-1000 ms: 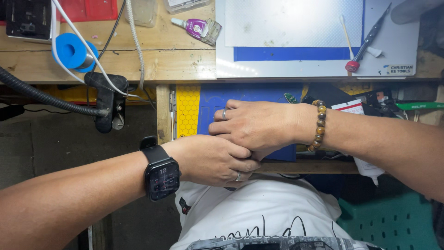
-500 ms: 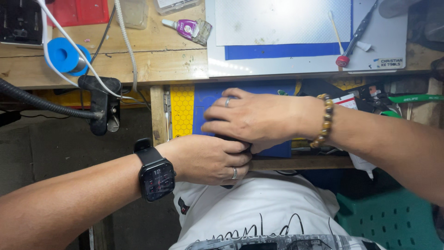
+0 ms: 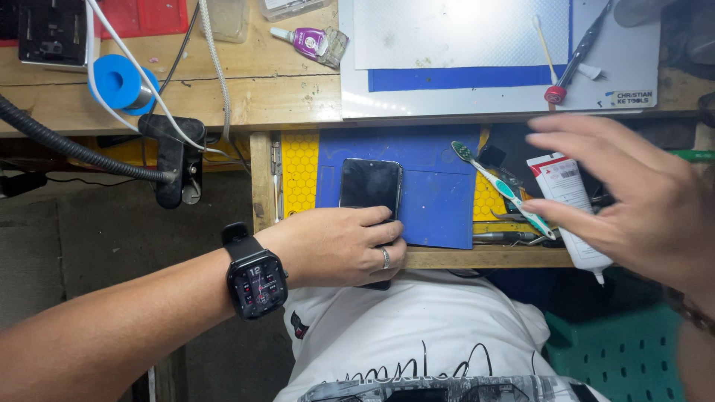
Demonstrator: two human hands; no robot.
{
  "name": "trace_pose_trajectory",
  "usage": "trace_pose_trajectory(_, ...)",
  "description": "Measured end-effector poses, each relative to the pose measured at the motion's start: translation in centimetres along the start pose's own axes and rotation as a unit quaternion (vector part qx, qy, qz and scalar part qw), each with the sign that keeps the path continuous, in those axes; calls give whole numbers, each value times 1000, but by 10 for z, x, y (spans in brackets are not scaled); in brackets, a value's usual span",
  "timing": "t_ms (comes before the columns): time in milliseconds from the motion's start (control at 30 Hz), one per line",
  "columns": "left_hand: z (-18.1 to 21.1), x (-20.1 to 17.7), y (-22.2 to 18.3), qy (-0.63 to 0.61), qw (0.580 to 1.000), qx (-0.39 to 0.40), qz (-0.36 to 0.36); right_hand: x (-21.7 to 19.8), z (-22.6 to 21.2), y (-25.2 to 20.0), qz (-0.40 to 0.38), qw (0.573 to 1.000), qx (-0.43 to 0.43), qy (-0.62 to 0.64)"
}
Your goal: The person applies adhesive from a tube to the edges of a mobile phone and then wipes the screen and edges with a small cloth and a piece of plastic.
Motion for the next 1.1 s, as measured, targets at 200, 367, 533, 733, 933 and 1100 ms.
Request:
trace_pose_trajectory(200,-2,-2,5,14,1000,-3,-24,14,43,-67,50,988,142,-34)
trace_pose_trajectory(367,-6,-7,8,-17,998,-55,-26,30,51,-94,38,955,293,-35)
trace_pose_trajectory(533,-9,-11,13,-6,995,-94,-42,41,49,-89,-21,945,290,-148)
trace_pose_trajectory(733,-16,-13,20,-29,987,-150,-50,69,81,-103,-45,913,406,9)
trace_pose_trajectory(933,-20,-14,22,-15,978,-199,-58,83,108,-131,36,870,404,280)
trace_pose_trajectory(1100,-26,-14,24,1,970,-234,-66,94,125,-152,38,744,417,521)
Point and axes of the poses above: each hand's wrist, its own y-axis towards the middle knuckle, its own x-axis out of the palm, z = x × y, the point moved 7 cm from there along y, towards the middle knuckle, and after that the axes turned 1 degree about -y, right-handed, at the moved point
